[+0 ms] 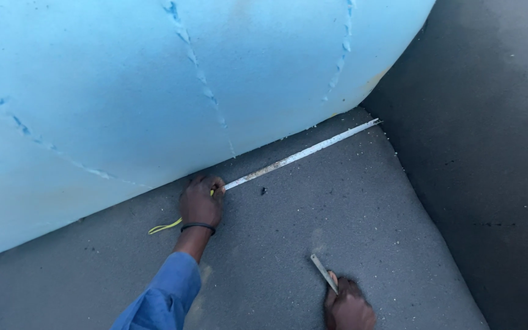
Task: The person measures a grey sofa cushion using a yellow tape measure and a metal ruler. They place the tape measure along the edges and surface of the cushion, using the ruler to mark or verify specific points on the fabric.
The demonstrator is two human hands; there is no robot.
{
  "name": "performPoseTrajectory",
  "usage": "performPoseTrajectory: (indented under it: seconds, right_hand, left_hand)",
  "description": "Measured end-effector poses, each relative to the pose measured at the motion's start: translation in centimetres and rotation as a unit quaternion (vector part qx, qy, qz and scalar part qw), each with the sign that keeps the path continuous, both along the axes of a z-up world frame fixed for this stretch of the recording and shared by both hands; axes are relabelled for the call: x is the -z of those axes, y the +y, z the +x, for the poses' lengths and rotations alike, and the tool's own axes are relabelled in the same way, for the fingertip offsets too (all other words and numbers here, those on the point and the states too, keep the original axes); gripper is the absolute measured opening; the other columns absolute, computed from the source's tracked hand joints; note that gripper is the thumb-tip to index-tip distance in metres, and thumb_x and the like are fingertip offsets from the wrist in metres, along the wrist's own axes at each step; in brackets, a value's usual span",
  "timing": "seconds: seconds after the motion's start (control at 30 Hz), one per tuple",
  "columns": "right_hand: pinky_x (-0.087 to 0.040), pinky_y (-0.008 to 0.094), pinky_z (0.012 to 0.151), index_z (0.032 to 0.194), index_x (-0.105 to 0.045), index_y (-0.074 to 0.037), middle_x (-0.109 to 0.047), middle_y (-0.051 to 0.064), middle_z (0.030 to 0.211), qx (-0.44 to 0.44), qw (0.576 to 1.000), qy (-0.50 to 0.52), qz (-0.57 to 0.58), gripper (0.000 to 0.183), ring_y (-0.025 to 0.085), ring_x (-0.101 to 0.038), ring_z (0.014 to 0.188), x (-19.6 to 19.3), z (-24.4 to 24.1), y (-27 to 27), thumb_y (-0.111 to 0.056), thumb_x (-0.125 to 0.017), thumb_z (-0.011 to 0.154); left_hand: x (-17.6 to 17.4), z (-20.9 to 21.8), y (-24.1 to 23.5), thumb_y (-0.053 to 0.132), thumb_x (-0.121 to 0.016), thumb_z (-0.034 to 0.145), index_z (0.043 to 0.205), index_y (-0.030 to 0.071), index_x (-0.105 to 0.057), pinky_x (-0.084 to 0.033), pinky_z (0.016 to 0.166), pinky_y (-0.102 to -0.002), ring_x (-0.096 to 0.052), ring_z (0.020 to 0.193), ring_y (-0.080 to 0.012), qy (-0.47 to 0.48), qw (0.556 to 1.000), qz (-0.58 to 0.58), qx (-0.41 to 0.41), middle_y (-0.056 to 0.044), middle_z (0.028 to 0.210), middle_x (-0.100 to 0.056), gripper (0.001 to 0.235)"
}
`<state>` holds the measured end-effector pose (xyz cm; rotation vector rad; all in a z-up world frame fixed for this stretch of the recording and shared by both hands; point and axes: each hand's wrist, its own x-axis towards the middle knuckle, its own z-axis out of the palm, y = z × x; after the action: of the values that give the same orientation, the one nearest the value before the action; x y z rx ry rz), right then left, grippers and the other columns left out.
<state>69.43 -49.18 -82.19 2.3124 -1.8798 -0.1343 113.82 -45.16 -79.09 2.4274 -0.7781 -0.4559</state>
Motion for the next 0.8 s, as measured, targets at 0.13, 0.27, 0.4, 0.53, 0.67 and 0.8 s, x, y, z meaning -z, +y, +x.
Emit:
performPoseTrajectory:
  seconds: [0.13, 0.27, 0.4, 0.53, 0.67, 0.8]
  right_hand:
    - [-0.062, 0.057, 0.068, 0.094, -0.075, -0.027, -0.081, 0.000, 0.095, 0.041, 0.993, 0.011, 0.112, 0.065, 0.039, -0.080, 0.074, -3.3, 1.2, -1.5, -0.077, -0.038, 0.112]
    - [-0.061, 0.055, 0.094, 0.116, -0.084, -0.032, -0.087, 0.015, 0.113, 0.087, 0.953, -0.069, 0.281, 0.056, 0.046, -0.080, 0.113, -9.9, 7.0, -4.9, -0.076, -0.052, 0.106]
    - [-0.059, 0.047, 0.061, 0.135, -0.080, -0.018, -0.073, 0.009, 0.116, -0.235, 0.910, -0.265, 0.216, 0.036, 0.029, -0.076, 0.083, -13.2, 17.9, -9.1, -0.042, -0.061, 0.115]
    - [-0.067, 0.075, 0.091, 0.142, -0.079, -0.021, -0.067, 0.007, 0.160, -0.314, 0.905, -0.192, 0.212, 0.045, 0.059, -0.077, 0.113, -13.1, 27.5, -13.1, -0.024, -0.066, 0.099]
    - [-0.066, 0.072, 0.102, 0.147, -0.076, -0.031, -0.059, 0.000, 0.165, -0.363, 0.889, -0.133, 0.246, 0.047, 0.058, -0.079, 0.118, -9.2, 29.9, -15.3, -0.019, -0.059, 0.104]
    - [-0.065, 0.074, 0.102, 0.143, -0.072, -0.031, -0.062, 0.008, 0.160, -0.351, 0.895, -0.149, 0.231, 0.044, 0.063, -0.076, 0.119, -9.3, 30.2, -14.6, -0.013, -0.057, 0.106]
  left_hand:
    - [2.1, 0.2, 0.1, 0.022, -0.084, 0.091, 0.091, 0.030, -0.084, -0.052, 0.083, -0.059, -0.068, 0.103, -0.0393, -0.006, 1.000, -0.028, -0.010, -0.002, 0.104, -0.078, 0.008]
    - [3.2, 0.4, 0.0, 0.027, -0.081, 0.089, 0.087, 0.035, -0.080, -0.053, 0.076, -0.062, -0.071, 0.100, -0.0401, -0.027, 0.999, -0.022, -0.019, -0.001, 0.101, -0.078, 0.009]
    - [5.9, 0.7, 0.1, 0.023, -0.077, 0.082, 0.084, 0.035, -0.083, -0.056, 0.076, -0.059, -0.076, 0.092, -0.0363, -0.037, 0.998, -0.056, -0.018, -0.002, 0.098, -0.081, 0.014]
    - [1.7, 0.7, 0.6, 0.034, -0.086, 0.095, 0.102, 0.035, -0.084, -0.064, 0.109, -0.055, -0.079, 0.124, -0.0385, 0.027, 0.999, 0.002, -0.025, -0.002, 0.114, -0.081, 0.007]
    - [0.5, 0.3, 0.5, 0.036, -0.081, 0.099, 0.104, 0.034, -0.082, -0.061, 0.112, -0.057, -0.075, 0.126, -0.0329, 0.047, 0.998, 0.035, -0.027, 0.002, 0.113, -0.077, 0.005]
    - [-0.1, -0.2, 1.1, 0.034, -0.082, 0.100, 0.109, 0.031, -0.081, -0.059, 0.114, -0.060, -0.072, 0.128, -0.0343, 0.030, 0.999, 0.005, -0.021, 0.001, 0.117, -0.076, 0.009]
